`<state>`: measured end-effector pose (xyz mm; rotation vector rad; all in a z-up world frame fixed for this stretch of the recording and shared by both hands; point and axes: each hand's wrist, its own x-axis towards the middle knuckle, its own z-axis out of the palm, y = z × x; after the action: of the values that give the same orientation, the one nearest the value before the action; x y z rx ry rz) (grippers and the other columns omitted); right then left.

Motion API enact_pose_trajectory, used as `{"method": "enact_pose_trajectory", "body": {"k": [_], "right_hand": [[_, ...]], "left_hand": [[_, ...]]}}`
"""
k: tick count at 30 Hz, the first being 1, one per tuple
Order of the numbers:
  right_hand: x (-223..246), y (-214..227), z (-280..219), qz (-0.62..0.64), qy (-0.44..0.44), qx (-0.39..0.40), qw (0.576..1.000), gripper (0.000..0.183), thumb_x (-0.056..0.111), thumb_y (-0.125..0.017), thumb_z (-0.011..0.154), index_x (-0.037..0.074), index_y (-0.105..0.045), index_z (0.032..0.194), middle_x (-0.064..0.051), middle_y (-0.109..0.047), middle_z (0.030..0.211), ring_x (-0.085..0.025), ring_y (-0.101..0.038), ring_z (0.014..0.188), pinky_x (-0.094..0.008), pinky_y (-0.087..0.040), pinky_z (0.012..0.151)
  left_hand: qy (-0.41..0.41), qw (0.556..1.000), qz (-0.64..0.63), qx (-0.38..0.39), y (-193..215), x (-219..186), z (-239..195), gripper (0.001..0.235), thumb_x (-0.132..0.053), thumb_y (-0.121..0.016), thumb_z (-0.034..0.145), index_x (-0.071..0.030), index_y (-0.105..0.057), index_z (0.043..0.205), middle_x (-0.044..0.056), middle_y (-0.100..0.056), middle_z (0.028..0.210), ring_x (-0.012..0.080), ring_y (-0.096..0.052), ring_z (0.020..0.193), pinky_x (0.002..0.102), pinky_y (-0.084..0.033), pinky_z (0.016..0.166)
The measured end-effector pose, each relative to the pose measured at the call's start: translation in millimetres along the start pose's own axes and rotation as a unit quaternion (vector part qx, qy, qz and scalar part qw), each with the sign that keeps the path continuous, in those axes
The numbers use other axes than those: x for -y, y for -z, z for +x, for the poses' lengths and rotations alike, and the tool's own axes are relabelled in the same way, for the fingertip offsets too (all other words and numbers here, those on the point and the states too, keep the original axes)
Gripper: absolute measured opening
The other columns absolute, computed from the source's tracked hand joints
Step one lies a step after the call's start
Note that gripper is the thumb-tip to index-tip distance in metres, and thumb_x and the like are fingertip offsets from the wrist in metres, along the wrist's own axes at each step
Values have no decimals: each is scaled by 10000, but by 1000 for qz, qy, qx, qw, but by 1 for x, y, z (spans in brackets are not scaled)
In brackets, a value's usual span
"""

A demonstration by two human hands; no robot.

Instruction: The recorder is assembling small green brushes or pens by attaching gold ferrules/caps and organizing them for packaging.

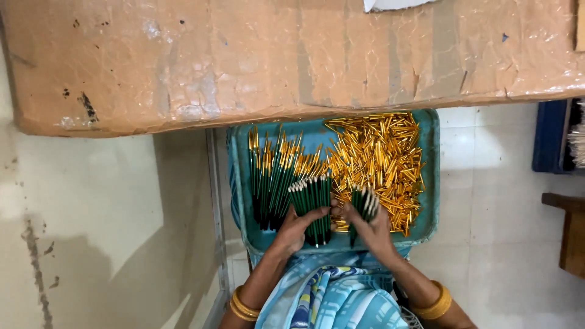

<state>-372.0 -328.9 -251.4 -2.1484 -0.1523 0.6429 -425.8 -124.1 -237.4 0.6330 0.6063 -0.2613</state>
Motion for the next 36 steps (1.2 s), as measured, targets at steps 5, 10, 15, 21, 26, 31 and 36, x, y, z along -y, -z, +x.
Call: {"method": "enact_pose_trajectory", "body": {"k": [5,10,15,21,26,31,36], "right_hand": [[36,-9,12,343,-72,54,935,186,174,-685,929,-9,-710,950,-42,-754,801,-132,-731,684,-309,-619,564],[4,-30,13,274,-71,19,959,159,94,-787,861,14,-729,986,-17,-736,805,-91,-646,680,-261,-549,601],[27,-23,10,293,-37,33,955,203,100,-798,848,25,-688,1001,-5,-751,866,-84,-694,745,-251,-589,650],[15,-20,4,299,-65,39,951,218,86,-760,884,-5,-711,1077,-31,-760,870,-112,-700,736,-288,-583,628],[9,-16,0,309,-65,79,945,244,86,-735,935,-23,-726,1154,-61,-762,877,-120,-711,765,-287,-591,678],[44,5,-1,305,-2,106,946,386,54,-677,848,70,-642,1232,-50,-743,1104,-150,-766,892,-332,-670,720],[72,22,8,-220,479,43,849,536,113,-797,598,70,-696,1122,-94,-710,1107,-285,-722,916,-430,-593,741]], "left_hand": [[-60,996,69,5,29,38,14,397,62,-769,821,-1,-691,1205,85,-763,1085,174,-728,957,345,-602,834],[-72,993,94,-2,30,41,12,455,100,-767,790,-18,-679,1220,63,-752,1072,166,-718,952,340,-597,838],[-49,994,94,-16,44,48,14,498,112,-764,773,-49,-661,1233,44,-730,1118,154,-698,1025,337,-582,876],[-55,994,98,4,26,26,2,480,73,-757,805,-33,-672,1266,64,-743,1137,155,-709,1038,338,-581,908],[-32,997,66,23,25,20,1,411,22,-726,861,9,-680,1269,112,-753,1133,205,-717,990,380,-584,875],[-9,998,15,61,40,29,7,428,34,-660,875,10,-644,1302,132,-737,1205,233,-706,1079,392,-573,923],[-10,995,15,100,42,25,8,573,120,-622,804,16,-603,1366,137,-701,1324,243,-678,1224,355,-576,1004]]}}
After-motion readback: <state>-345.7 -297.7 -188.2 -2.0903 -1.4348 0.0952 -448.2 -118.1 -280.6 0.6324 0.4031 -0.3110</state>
